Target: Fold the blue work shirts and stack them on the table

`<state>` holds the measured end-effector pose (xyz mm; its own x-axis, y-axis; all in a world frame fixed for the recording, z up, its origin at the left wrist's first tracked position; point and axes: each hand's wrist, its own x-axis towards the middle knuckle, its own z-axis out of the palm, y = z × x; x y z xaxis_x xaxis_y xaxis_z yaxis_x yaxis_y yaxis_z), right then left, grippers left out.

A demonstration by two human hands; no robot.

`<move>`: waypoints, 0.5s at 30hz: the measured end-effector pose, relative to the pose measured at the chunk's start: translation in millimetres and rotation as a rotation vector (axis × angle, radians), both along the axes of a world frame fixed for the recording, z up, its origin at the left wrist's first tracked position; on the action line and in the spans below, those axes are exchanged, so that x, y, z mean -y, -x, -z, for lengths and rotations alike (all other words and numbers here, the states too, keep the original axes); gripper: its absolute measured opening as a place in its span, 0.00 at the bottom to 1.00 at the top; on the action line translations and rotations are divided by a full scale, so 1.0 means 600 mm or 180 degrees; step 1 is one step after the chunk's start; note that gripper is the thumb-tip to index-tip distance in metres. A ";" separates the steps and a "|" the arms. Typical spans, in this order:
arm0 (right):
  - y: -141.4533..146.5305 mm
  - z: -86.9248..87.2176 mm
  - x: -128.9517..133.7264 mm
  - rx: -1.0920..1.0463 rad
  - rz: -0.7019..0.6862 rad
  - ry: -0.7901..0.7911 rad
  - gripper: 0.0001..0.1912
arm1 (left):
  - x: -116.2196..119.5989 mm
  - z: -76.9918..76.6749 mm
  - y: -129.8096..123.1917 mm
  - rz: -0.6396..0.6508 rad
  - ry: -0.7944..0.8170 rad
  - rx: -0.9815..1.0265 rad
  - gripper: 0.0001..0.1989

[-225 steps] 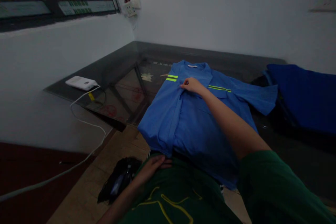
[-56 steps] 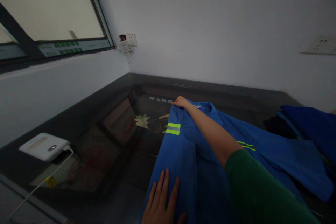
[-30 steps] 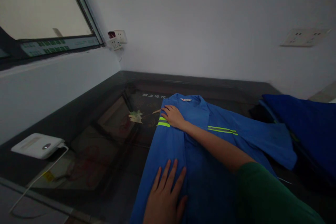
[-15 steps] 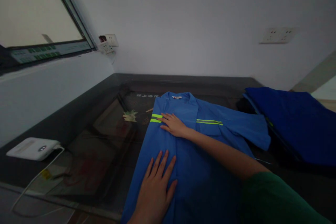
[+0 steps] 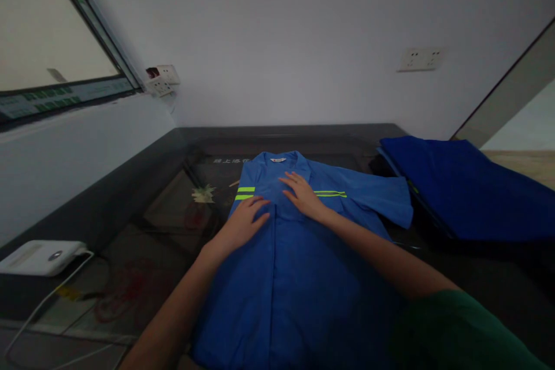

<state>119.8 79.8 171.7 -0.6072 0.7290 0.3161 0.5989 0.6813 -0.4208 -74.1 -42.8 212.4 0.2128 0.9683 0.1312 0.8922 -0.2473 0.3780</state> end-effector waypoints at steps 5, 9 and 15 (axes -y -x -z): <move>-0.150 0.004 -0.006 0.0805 0.1155 0.0177 0.28 | -0.128 0.059 0.015 -0.0098 -0.0233 -0.0231 0.22; -0.203 0.027 -0.001 0.1217 0.1346 0.0293 0.28 | -0.151 0.086 0.015 0.0032 -0.0226 -0.0497 0.24; -0.203 0.038 -0.014 0.1409 0.1272 0.0112 0.29 | -0.162 0.094 0.012 -0.0198 -0.0100 -0.1026 0.25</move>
